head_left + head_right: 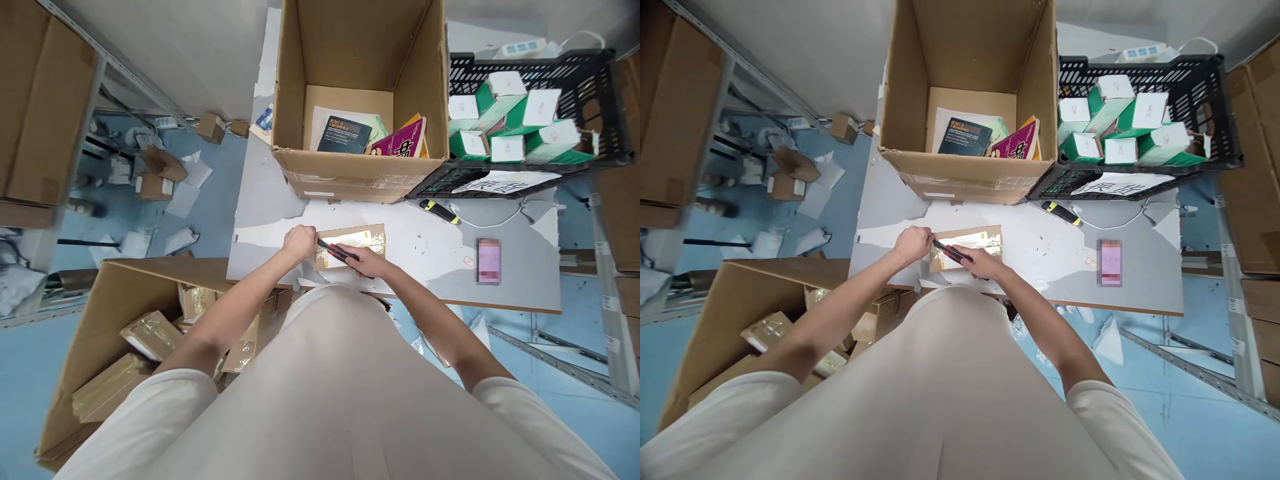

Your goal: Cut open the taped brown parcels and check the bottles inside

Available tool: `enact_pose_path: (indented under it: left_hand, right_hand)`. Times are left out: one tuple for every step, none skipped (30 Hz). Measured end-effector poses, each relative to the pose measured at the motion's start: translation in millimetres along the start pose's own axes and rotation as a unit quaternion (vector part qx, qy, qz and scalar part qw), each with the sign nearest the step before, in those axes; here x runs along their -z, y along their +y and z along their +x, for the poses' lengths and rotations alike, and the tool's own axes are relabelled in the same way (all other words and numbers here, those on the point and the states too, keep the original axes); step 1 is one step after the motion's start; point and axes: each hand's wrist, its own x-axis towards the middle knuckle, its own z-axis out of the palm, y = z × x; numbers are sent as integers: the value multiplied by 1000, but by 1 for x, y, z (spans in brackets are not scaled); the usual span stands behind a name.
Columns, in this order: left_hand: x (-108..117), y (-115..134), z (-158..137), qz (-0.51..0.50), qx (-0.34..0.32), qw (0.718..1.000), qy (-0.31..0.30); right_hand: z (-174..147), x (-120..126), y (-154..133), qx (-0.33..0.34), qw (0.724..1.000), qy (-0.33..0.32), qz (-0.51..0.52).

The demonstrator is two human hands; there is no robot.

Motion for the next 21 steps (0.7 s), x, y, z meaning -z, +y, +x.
enact_pose_path:
  left_hand:
    - [0,1,-2,6,4,1000,4]
    - [0,2,-4,11,5,1000,7]
    - [0,3,-6,16,4,1000,9]
    - [1,6,-7,20,1,1000,8]
    - [3,9,-8,21,-5,1000,8]
    - [7,13,-8,18,-15,1000,12]
    - [12,17,-7,13,-25,999,25]
    - [20,21,-6,5,-35,998,44]
    - [28,24,-4,-4,-48,996,70]
    - [38,25,-1,-10,-51,994,99]
    - [47,24,1,-15,-56,992,115]
    - [56,22,4,-24,-67,989,128]
    - [64,17,6,-39,-71,986,149]
    - [70,10,8,-63,-75,982,164]
    - [74,2,10,-97,-80,976,180]
    - [76,-6,12,-141,-83,967,196]
    - [76,-15,14,-194,-81,954,213]
    - [74,-23,16,-252,-72,936,234]
    - [71,-31,16,-310,-53,913,258]
    - [66,-38,16,-361,-24,887,285]
    - [60,-45,14,-400,9,862,313]
  right_hand:
    - [0,0,-1,2,1000,6,-6]
    - [1,0,-1,4,1000,10,-12]
    - [2,0,-2,5,1000,12,-15]
    - [4,0,-3,6,1000,13,-17]
    - [6,0,-3,4,1000,14,-18]
    - [8,0,-3,3,1000,15,-20]
    - [10,-1,-3,4,1000,15,-22]
    - [12,-1,-3,6,1000,10,-24]
    - [12,-3,-3,10,1000,3,-26]
    - [11,-4,-2,15,1000,-4,-27]
    - [9,-6,-2,21,999,-11,-29]
    - [5,-7,-1,26,999,-17,-31]
    - [1,-9,0,31,999,-21,-35]
    - [-3,-11,1,34,998,-21,-41]
    - [-6,-12,3,37,998,-20,-46]
    - [-8,-14,4,39,998,-18,-48]
    - [-8,-15,6,40,998,-13,-44]
    - [-7,-15,8,40,999,-4,-34]
    - [-4,-15,9,38,999,5,-20]
    - [-1,-15,10,36,999,14,-1]
    - [4,-14,11,34,999,22,21]
